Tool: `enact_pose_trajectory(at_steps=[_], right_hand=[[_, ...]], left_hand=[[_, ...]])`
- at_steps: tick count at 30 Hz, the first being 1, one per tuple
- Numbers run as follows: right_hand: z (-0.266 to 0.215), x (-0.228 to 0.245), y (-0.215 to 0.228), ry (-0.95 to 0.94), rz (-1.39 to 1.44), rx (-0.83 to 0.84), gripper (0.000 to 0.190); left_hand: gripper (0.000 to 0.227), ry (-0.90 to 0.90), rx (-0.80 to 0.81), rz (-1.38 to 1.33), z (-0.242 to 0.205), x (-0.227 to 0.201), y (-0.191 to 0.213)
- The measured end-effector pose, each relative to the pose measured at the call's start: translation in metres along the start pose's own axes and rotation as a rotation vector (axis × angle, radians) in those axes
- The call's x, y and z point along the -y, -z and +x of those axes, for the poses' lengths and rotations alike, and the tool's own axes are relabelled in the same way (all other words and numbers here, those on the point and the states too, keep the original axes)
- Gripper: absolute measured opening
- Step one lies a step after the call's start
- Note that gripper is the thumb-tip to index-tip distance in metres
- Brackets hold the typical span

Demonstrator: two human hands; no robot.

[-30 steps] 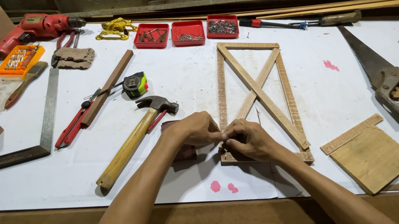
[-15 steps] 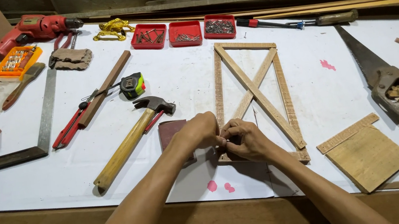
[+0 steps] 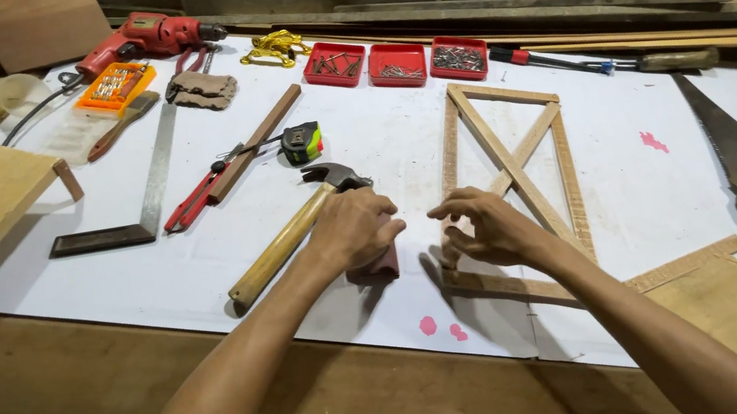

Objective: The person measures and aligns wooden strips on a workbench, then hammers nails to join them into a rectangular frame with diagonal cross-bracing. They repeatedly pick nails from red trays, position the strips, and hammer them into place, completing the frame assembly.

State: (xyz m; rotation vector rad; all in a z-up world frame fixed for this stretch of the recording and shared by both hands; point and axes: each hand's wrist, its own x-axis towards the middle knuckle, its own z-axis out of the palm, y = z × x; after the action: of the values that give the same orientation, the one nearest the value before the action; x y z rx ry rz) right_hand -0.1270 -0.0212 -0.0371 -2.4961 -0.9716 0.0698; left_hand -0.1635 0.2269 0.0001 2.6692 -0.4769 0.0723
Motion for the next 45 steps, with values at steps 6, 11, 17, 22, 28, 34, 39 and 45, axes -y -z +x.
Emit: enact_pose_trajectory(at_steps=[6, 11, 17, 22, 28, 34, 39, 45], right_hand=[[0.069, 0.052, 0.016, 0.087, -0.057, 0.003, 0.038], [0.127, 0.055, -0.009, 0.153, -0.136, 0.003, 0.041], [0.173, 0.053, -0.023, 0.028, -0.215, 0.046, 0.054], [0.198, 0.025, -0.037, 0.031, -0.126, 0.142, 0.056], [0.193, 0.039, -0.022, 0.060, -0.095, 0.174, 0.060], [0.164, 0.054, 0.006, -0.002, 0.036, -0.060, 0.059], [0.113, 0.068, 0.040, -0.041, 0.004, -0.236, 0.059], [0.033, 0.037, 0.052, -0.192, -0.132, -0.159, 0.058]], left_hand=[[0.035, 0.099, -0.100, 0.054, -0.005, 0.049, 0.035], [0.040, 0.208, -0.129, 0.030, 0.002, 0.090, 0.037], [0.048, 0.316, -0.014, -0.043, 0.003, 0.110, 0.035], [0.053, 0.345, 0.081, -0.098, 0.008, 0.112, 0.035], [0.041, 0.377, 0.219, -0.128, 0.027, 0.112, 0.042], [0.038, 0.317, 0.231, -0.140, 0.042, 0.098, 0.071], [0.044, 0.160, 0.167, -0.162, 0.058, 0.081, 0.052], [0.027, -0.105, 0.040, 0.169, 0.042, 0.045, 0.044]])
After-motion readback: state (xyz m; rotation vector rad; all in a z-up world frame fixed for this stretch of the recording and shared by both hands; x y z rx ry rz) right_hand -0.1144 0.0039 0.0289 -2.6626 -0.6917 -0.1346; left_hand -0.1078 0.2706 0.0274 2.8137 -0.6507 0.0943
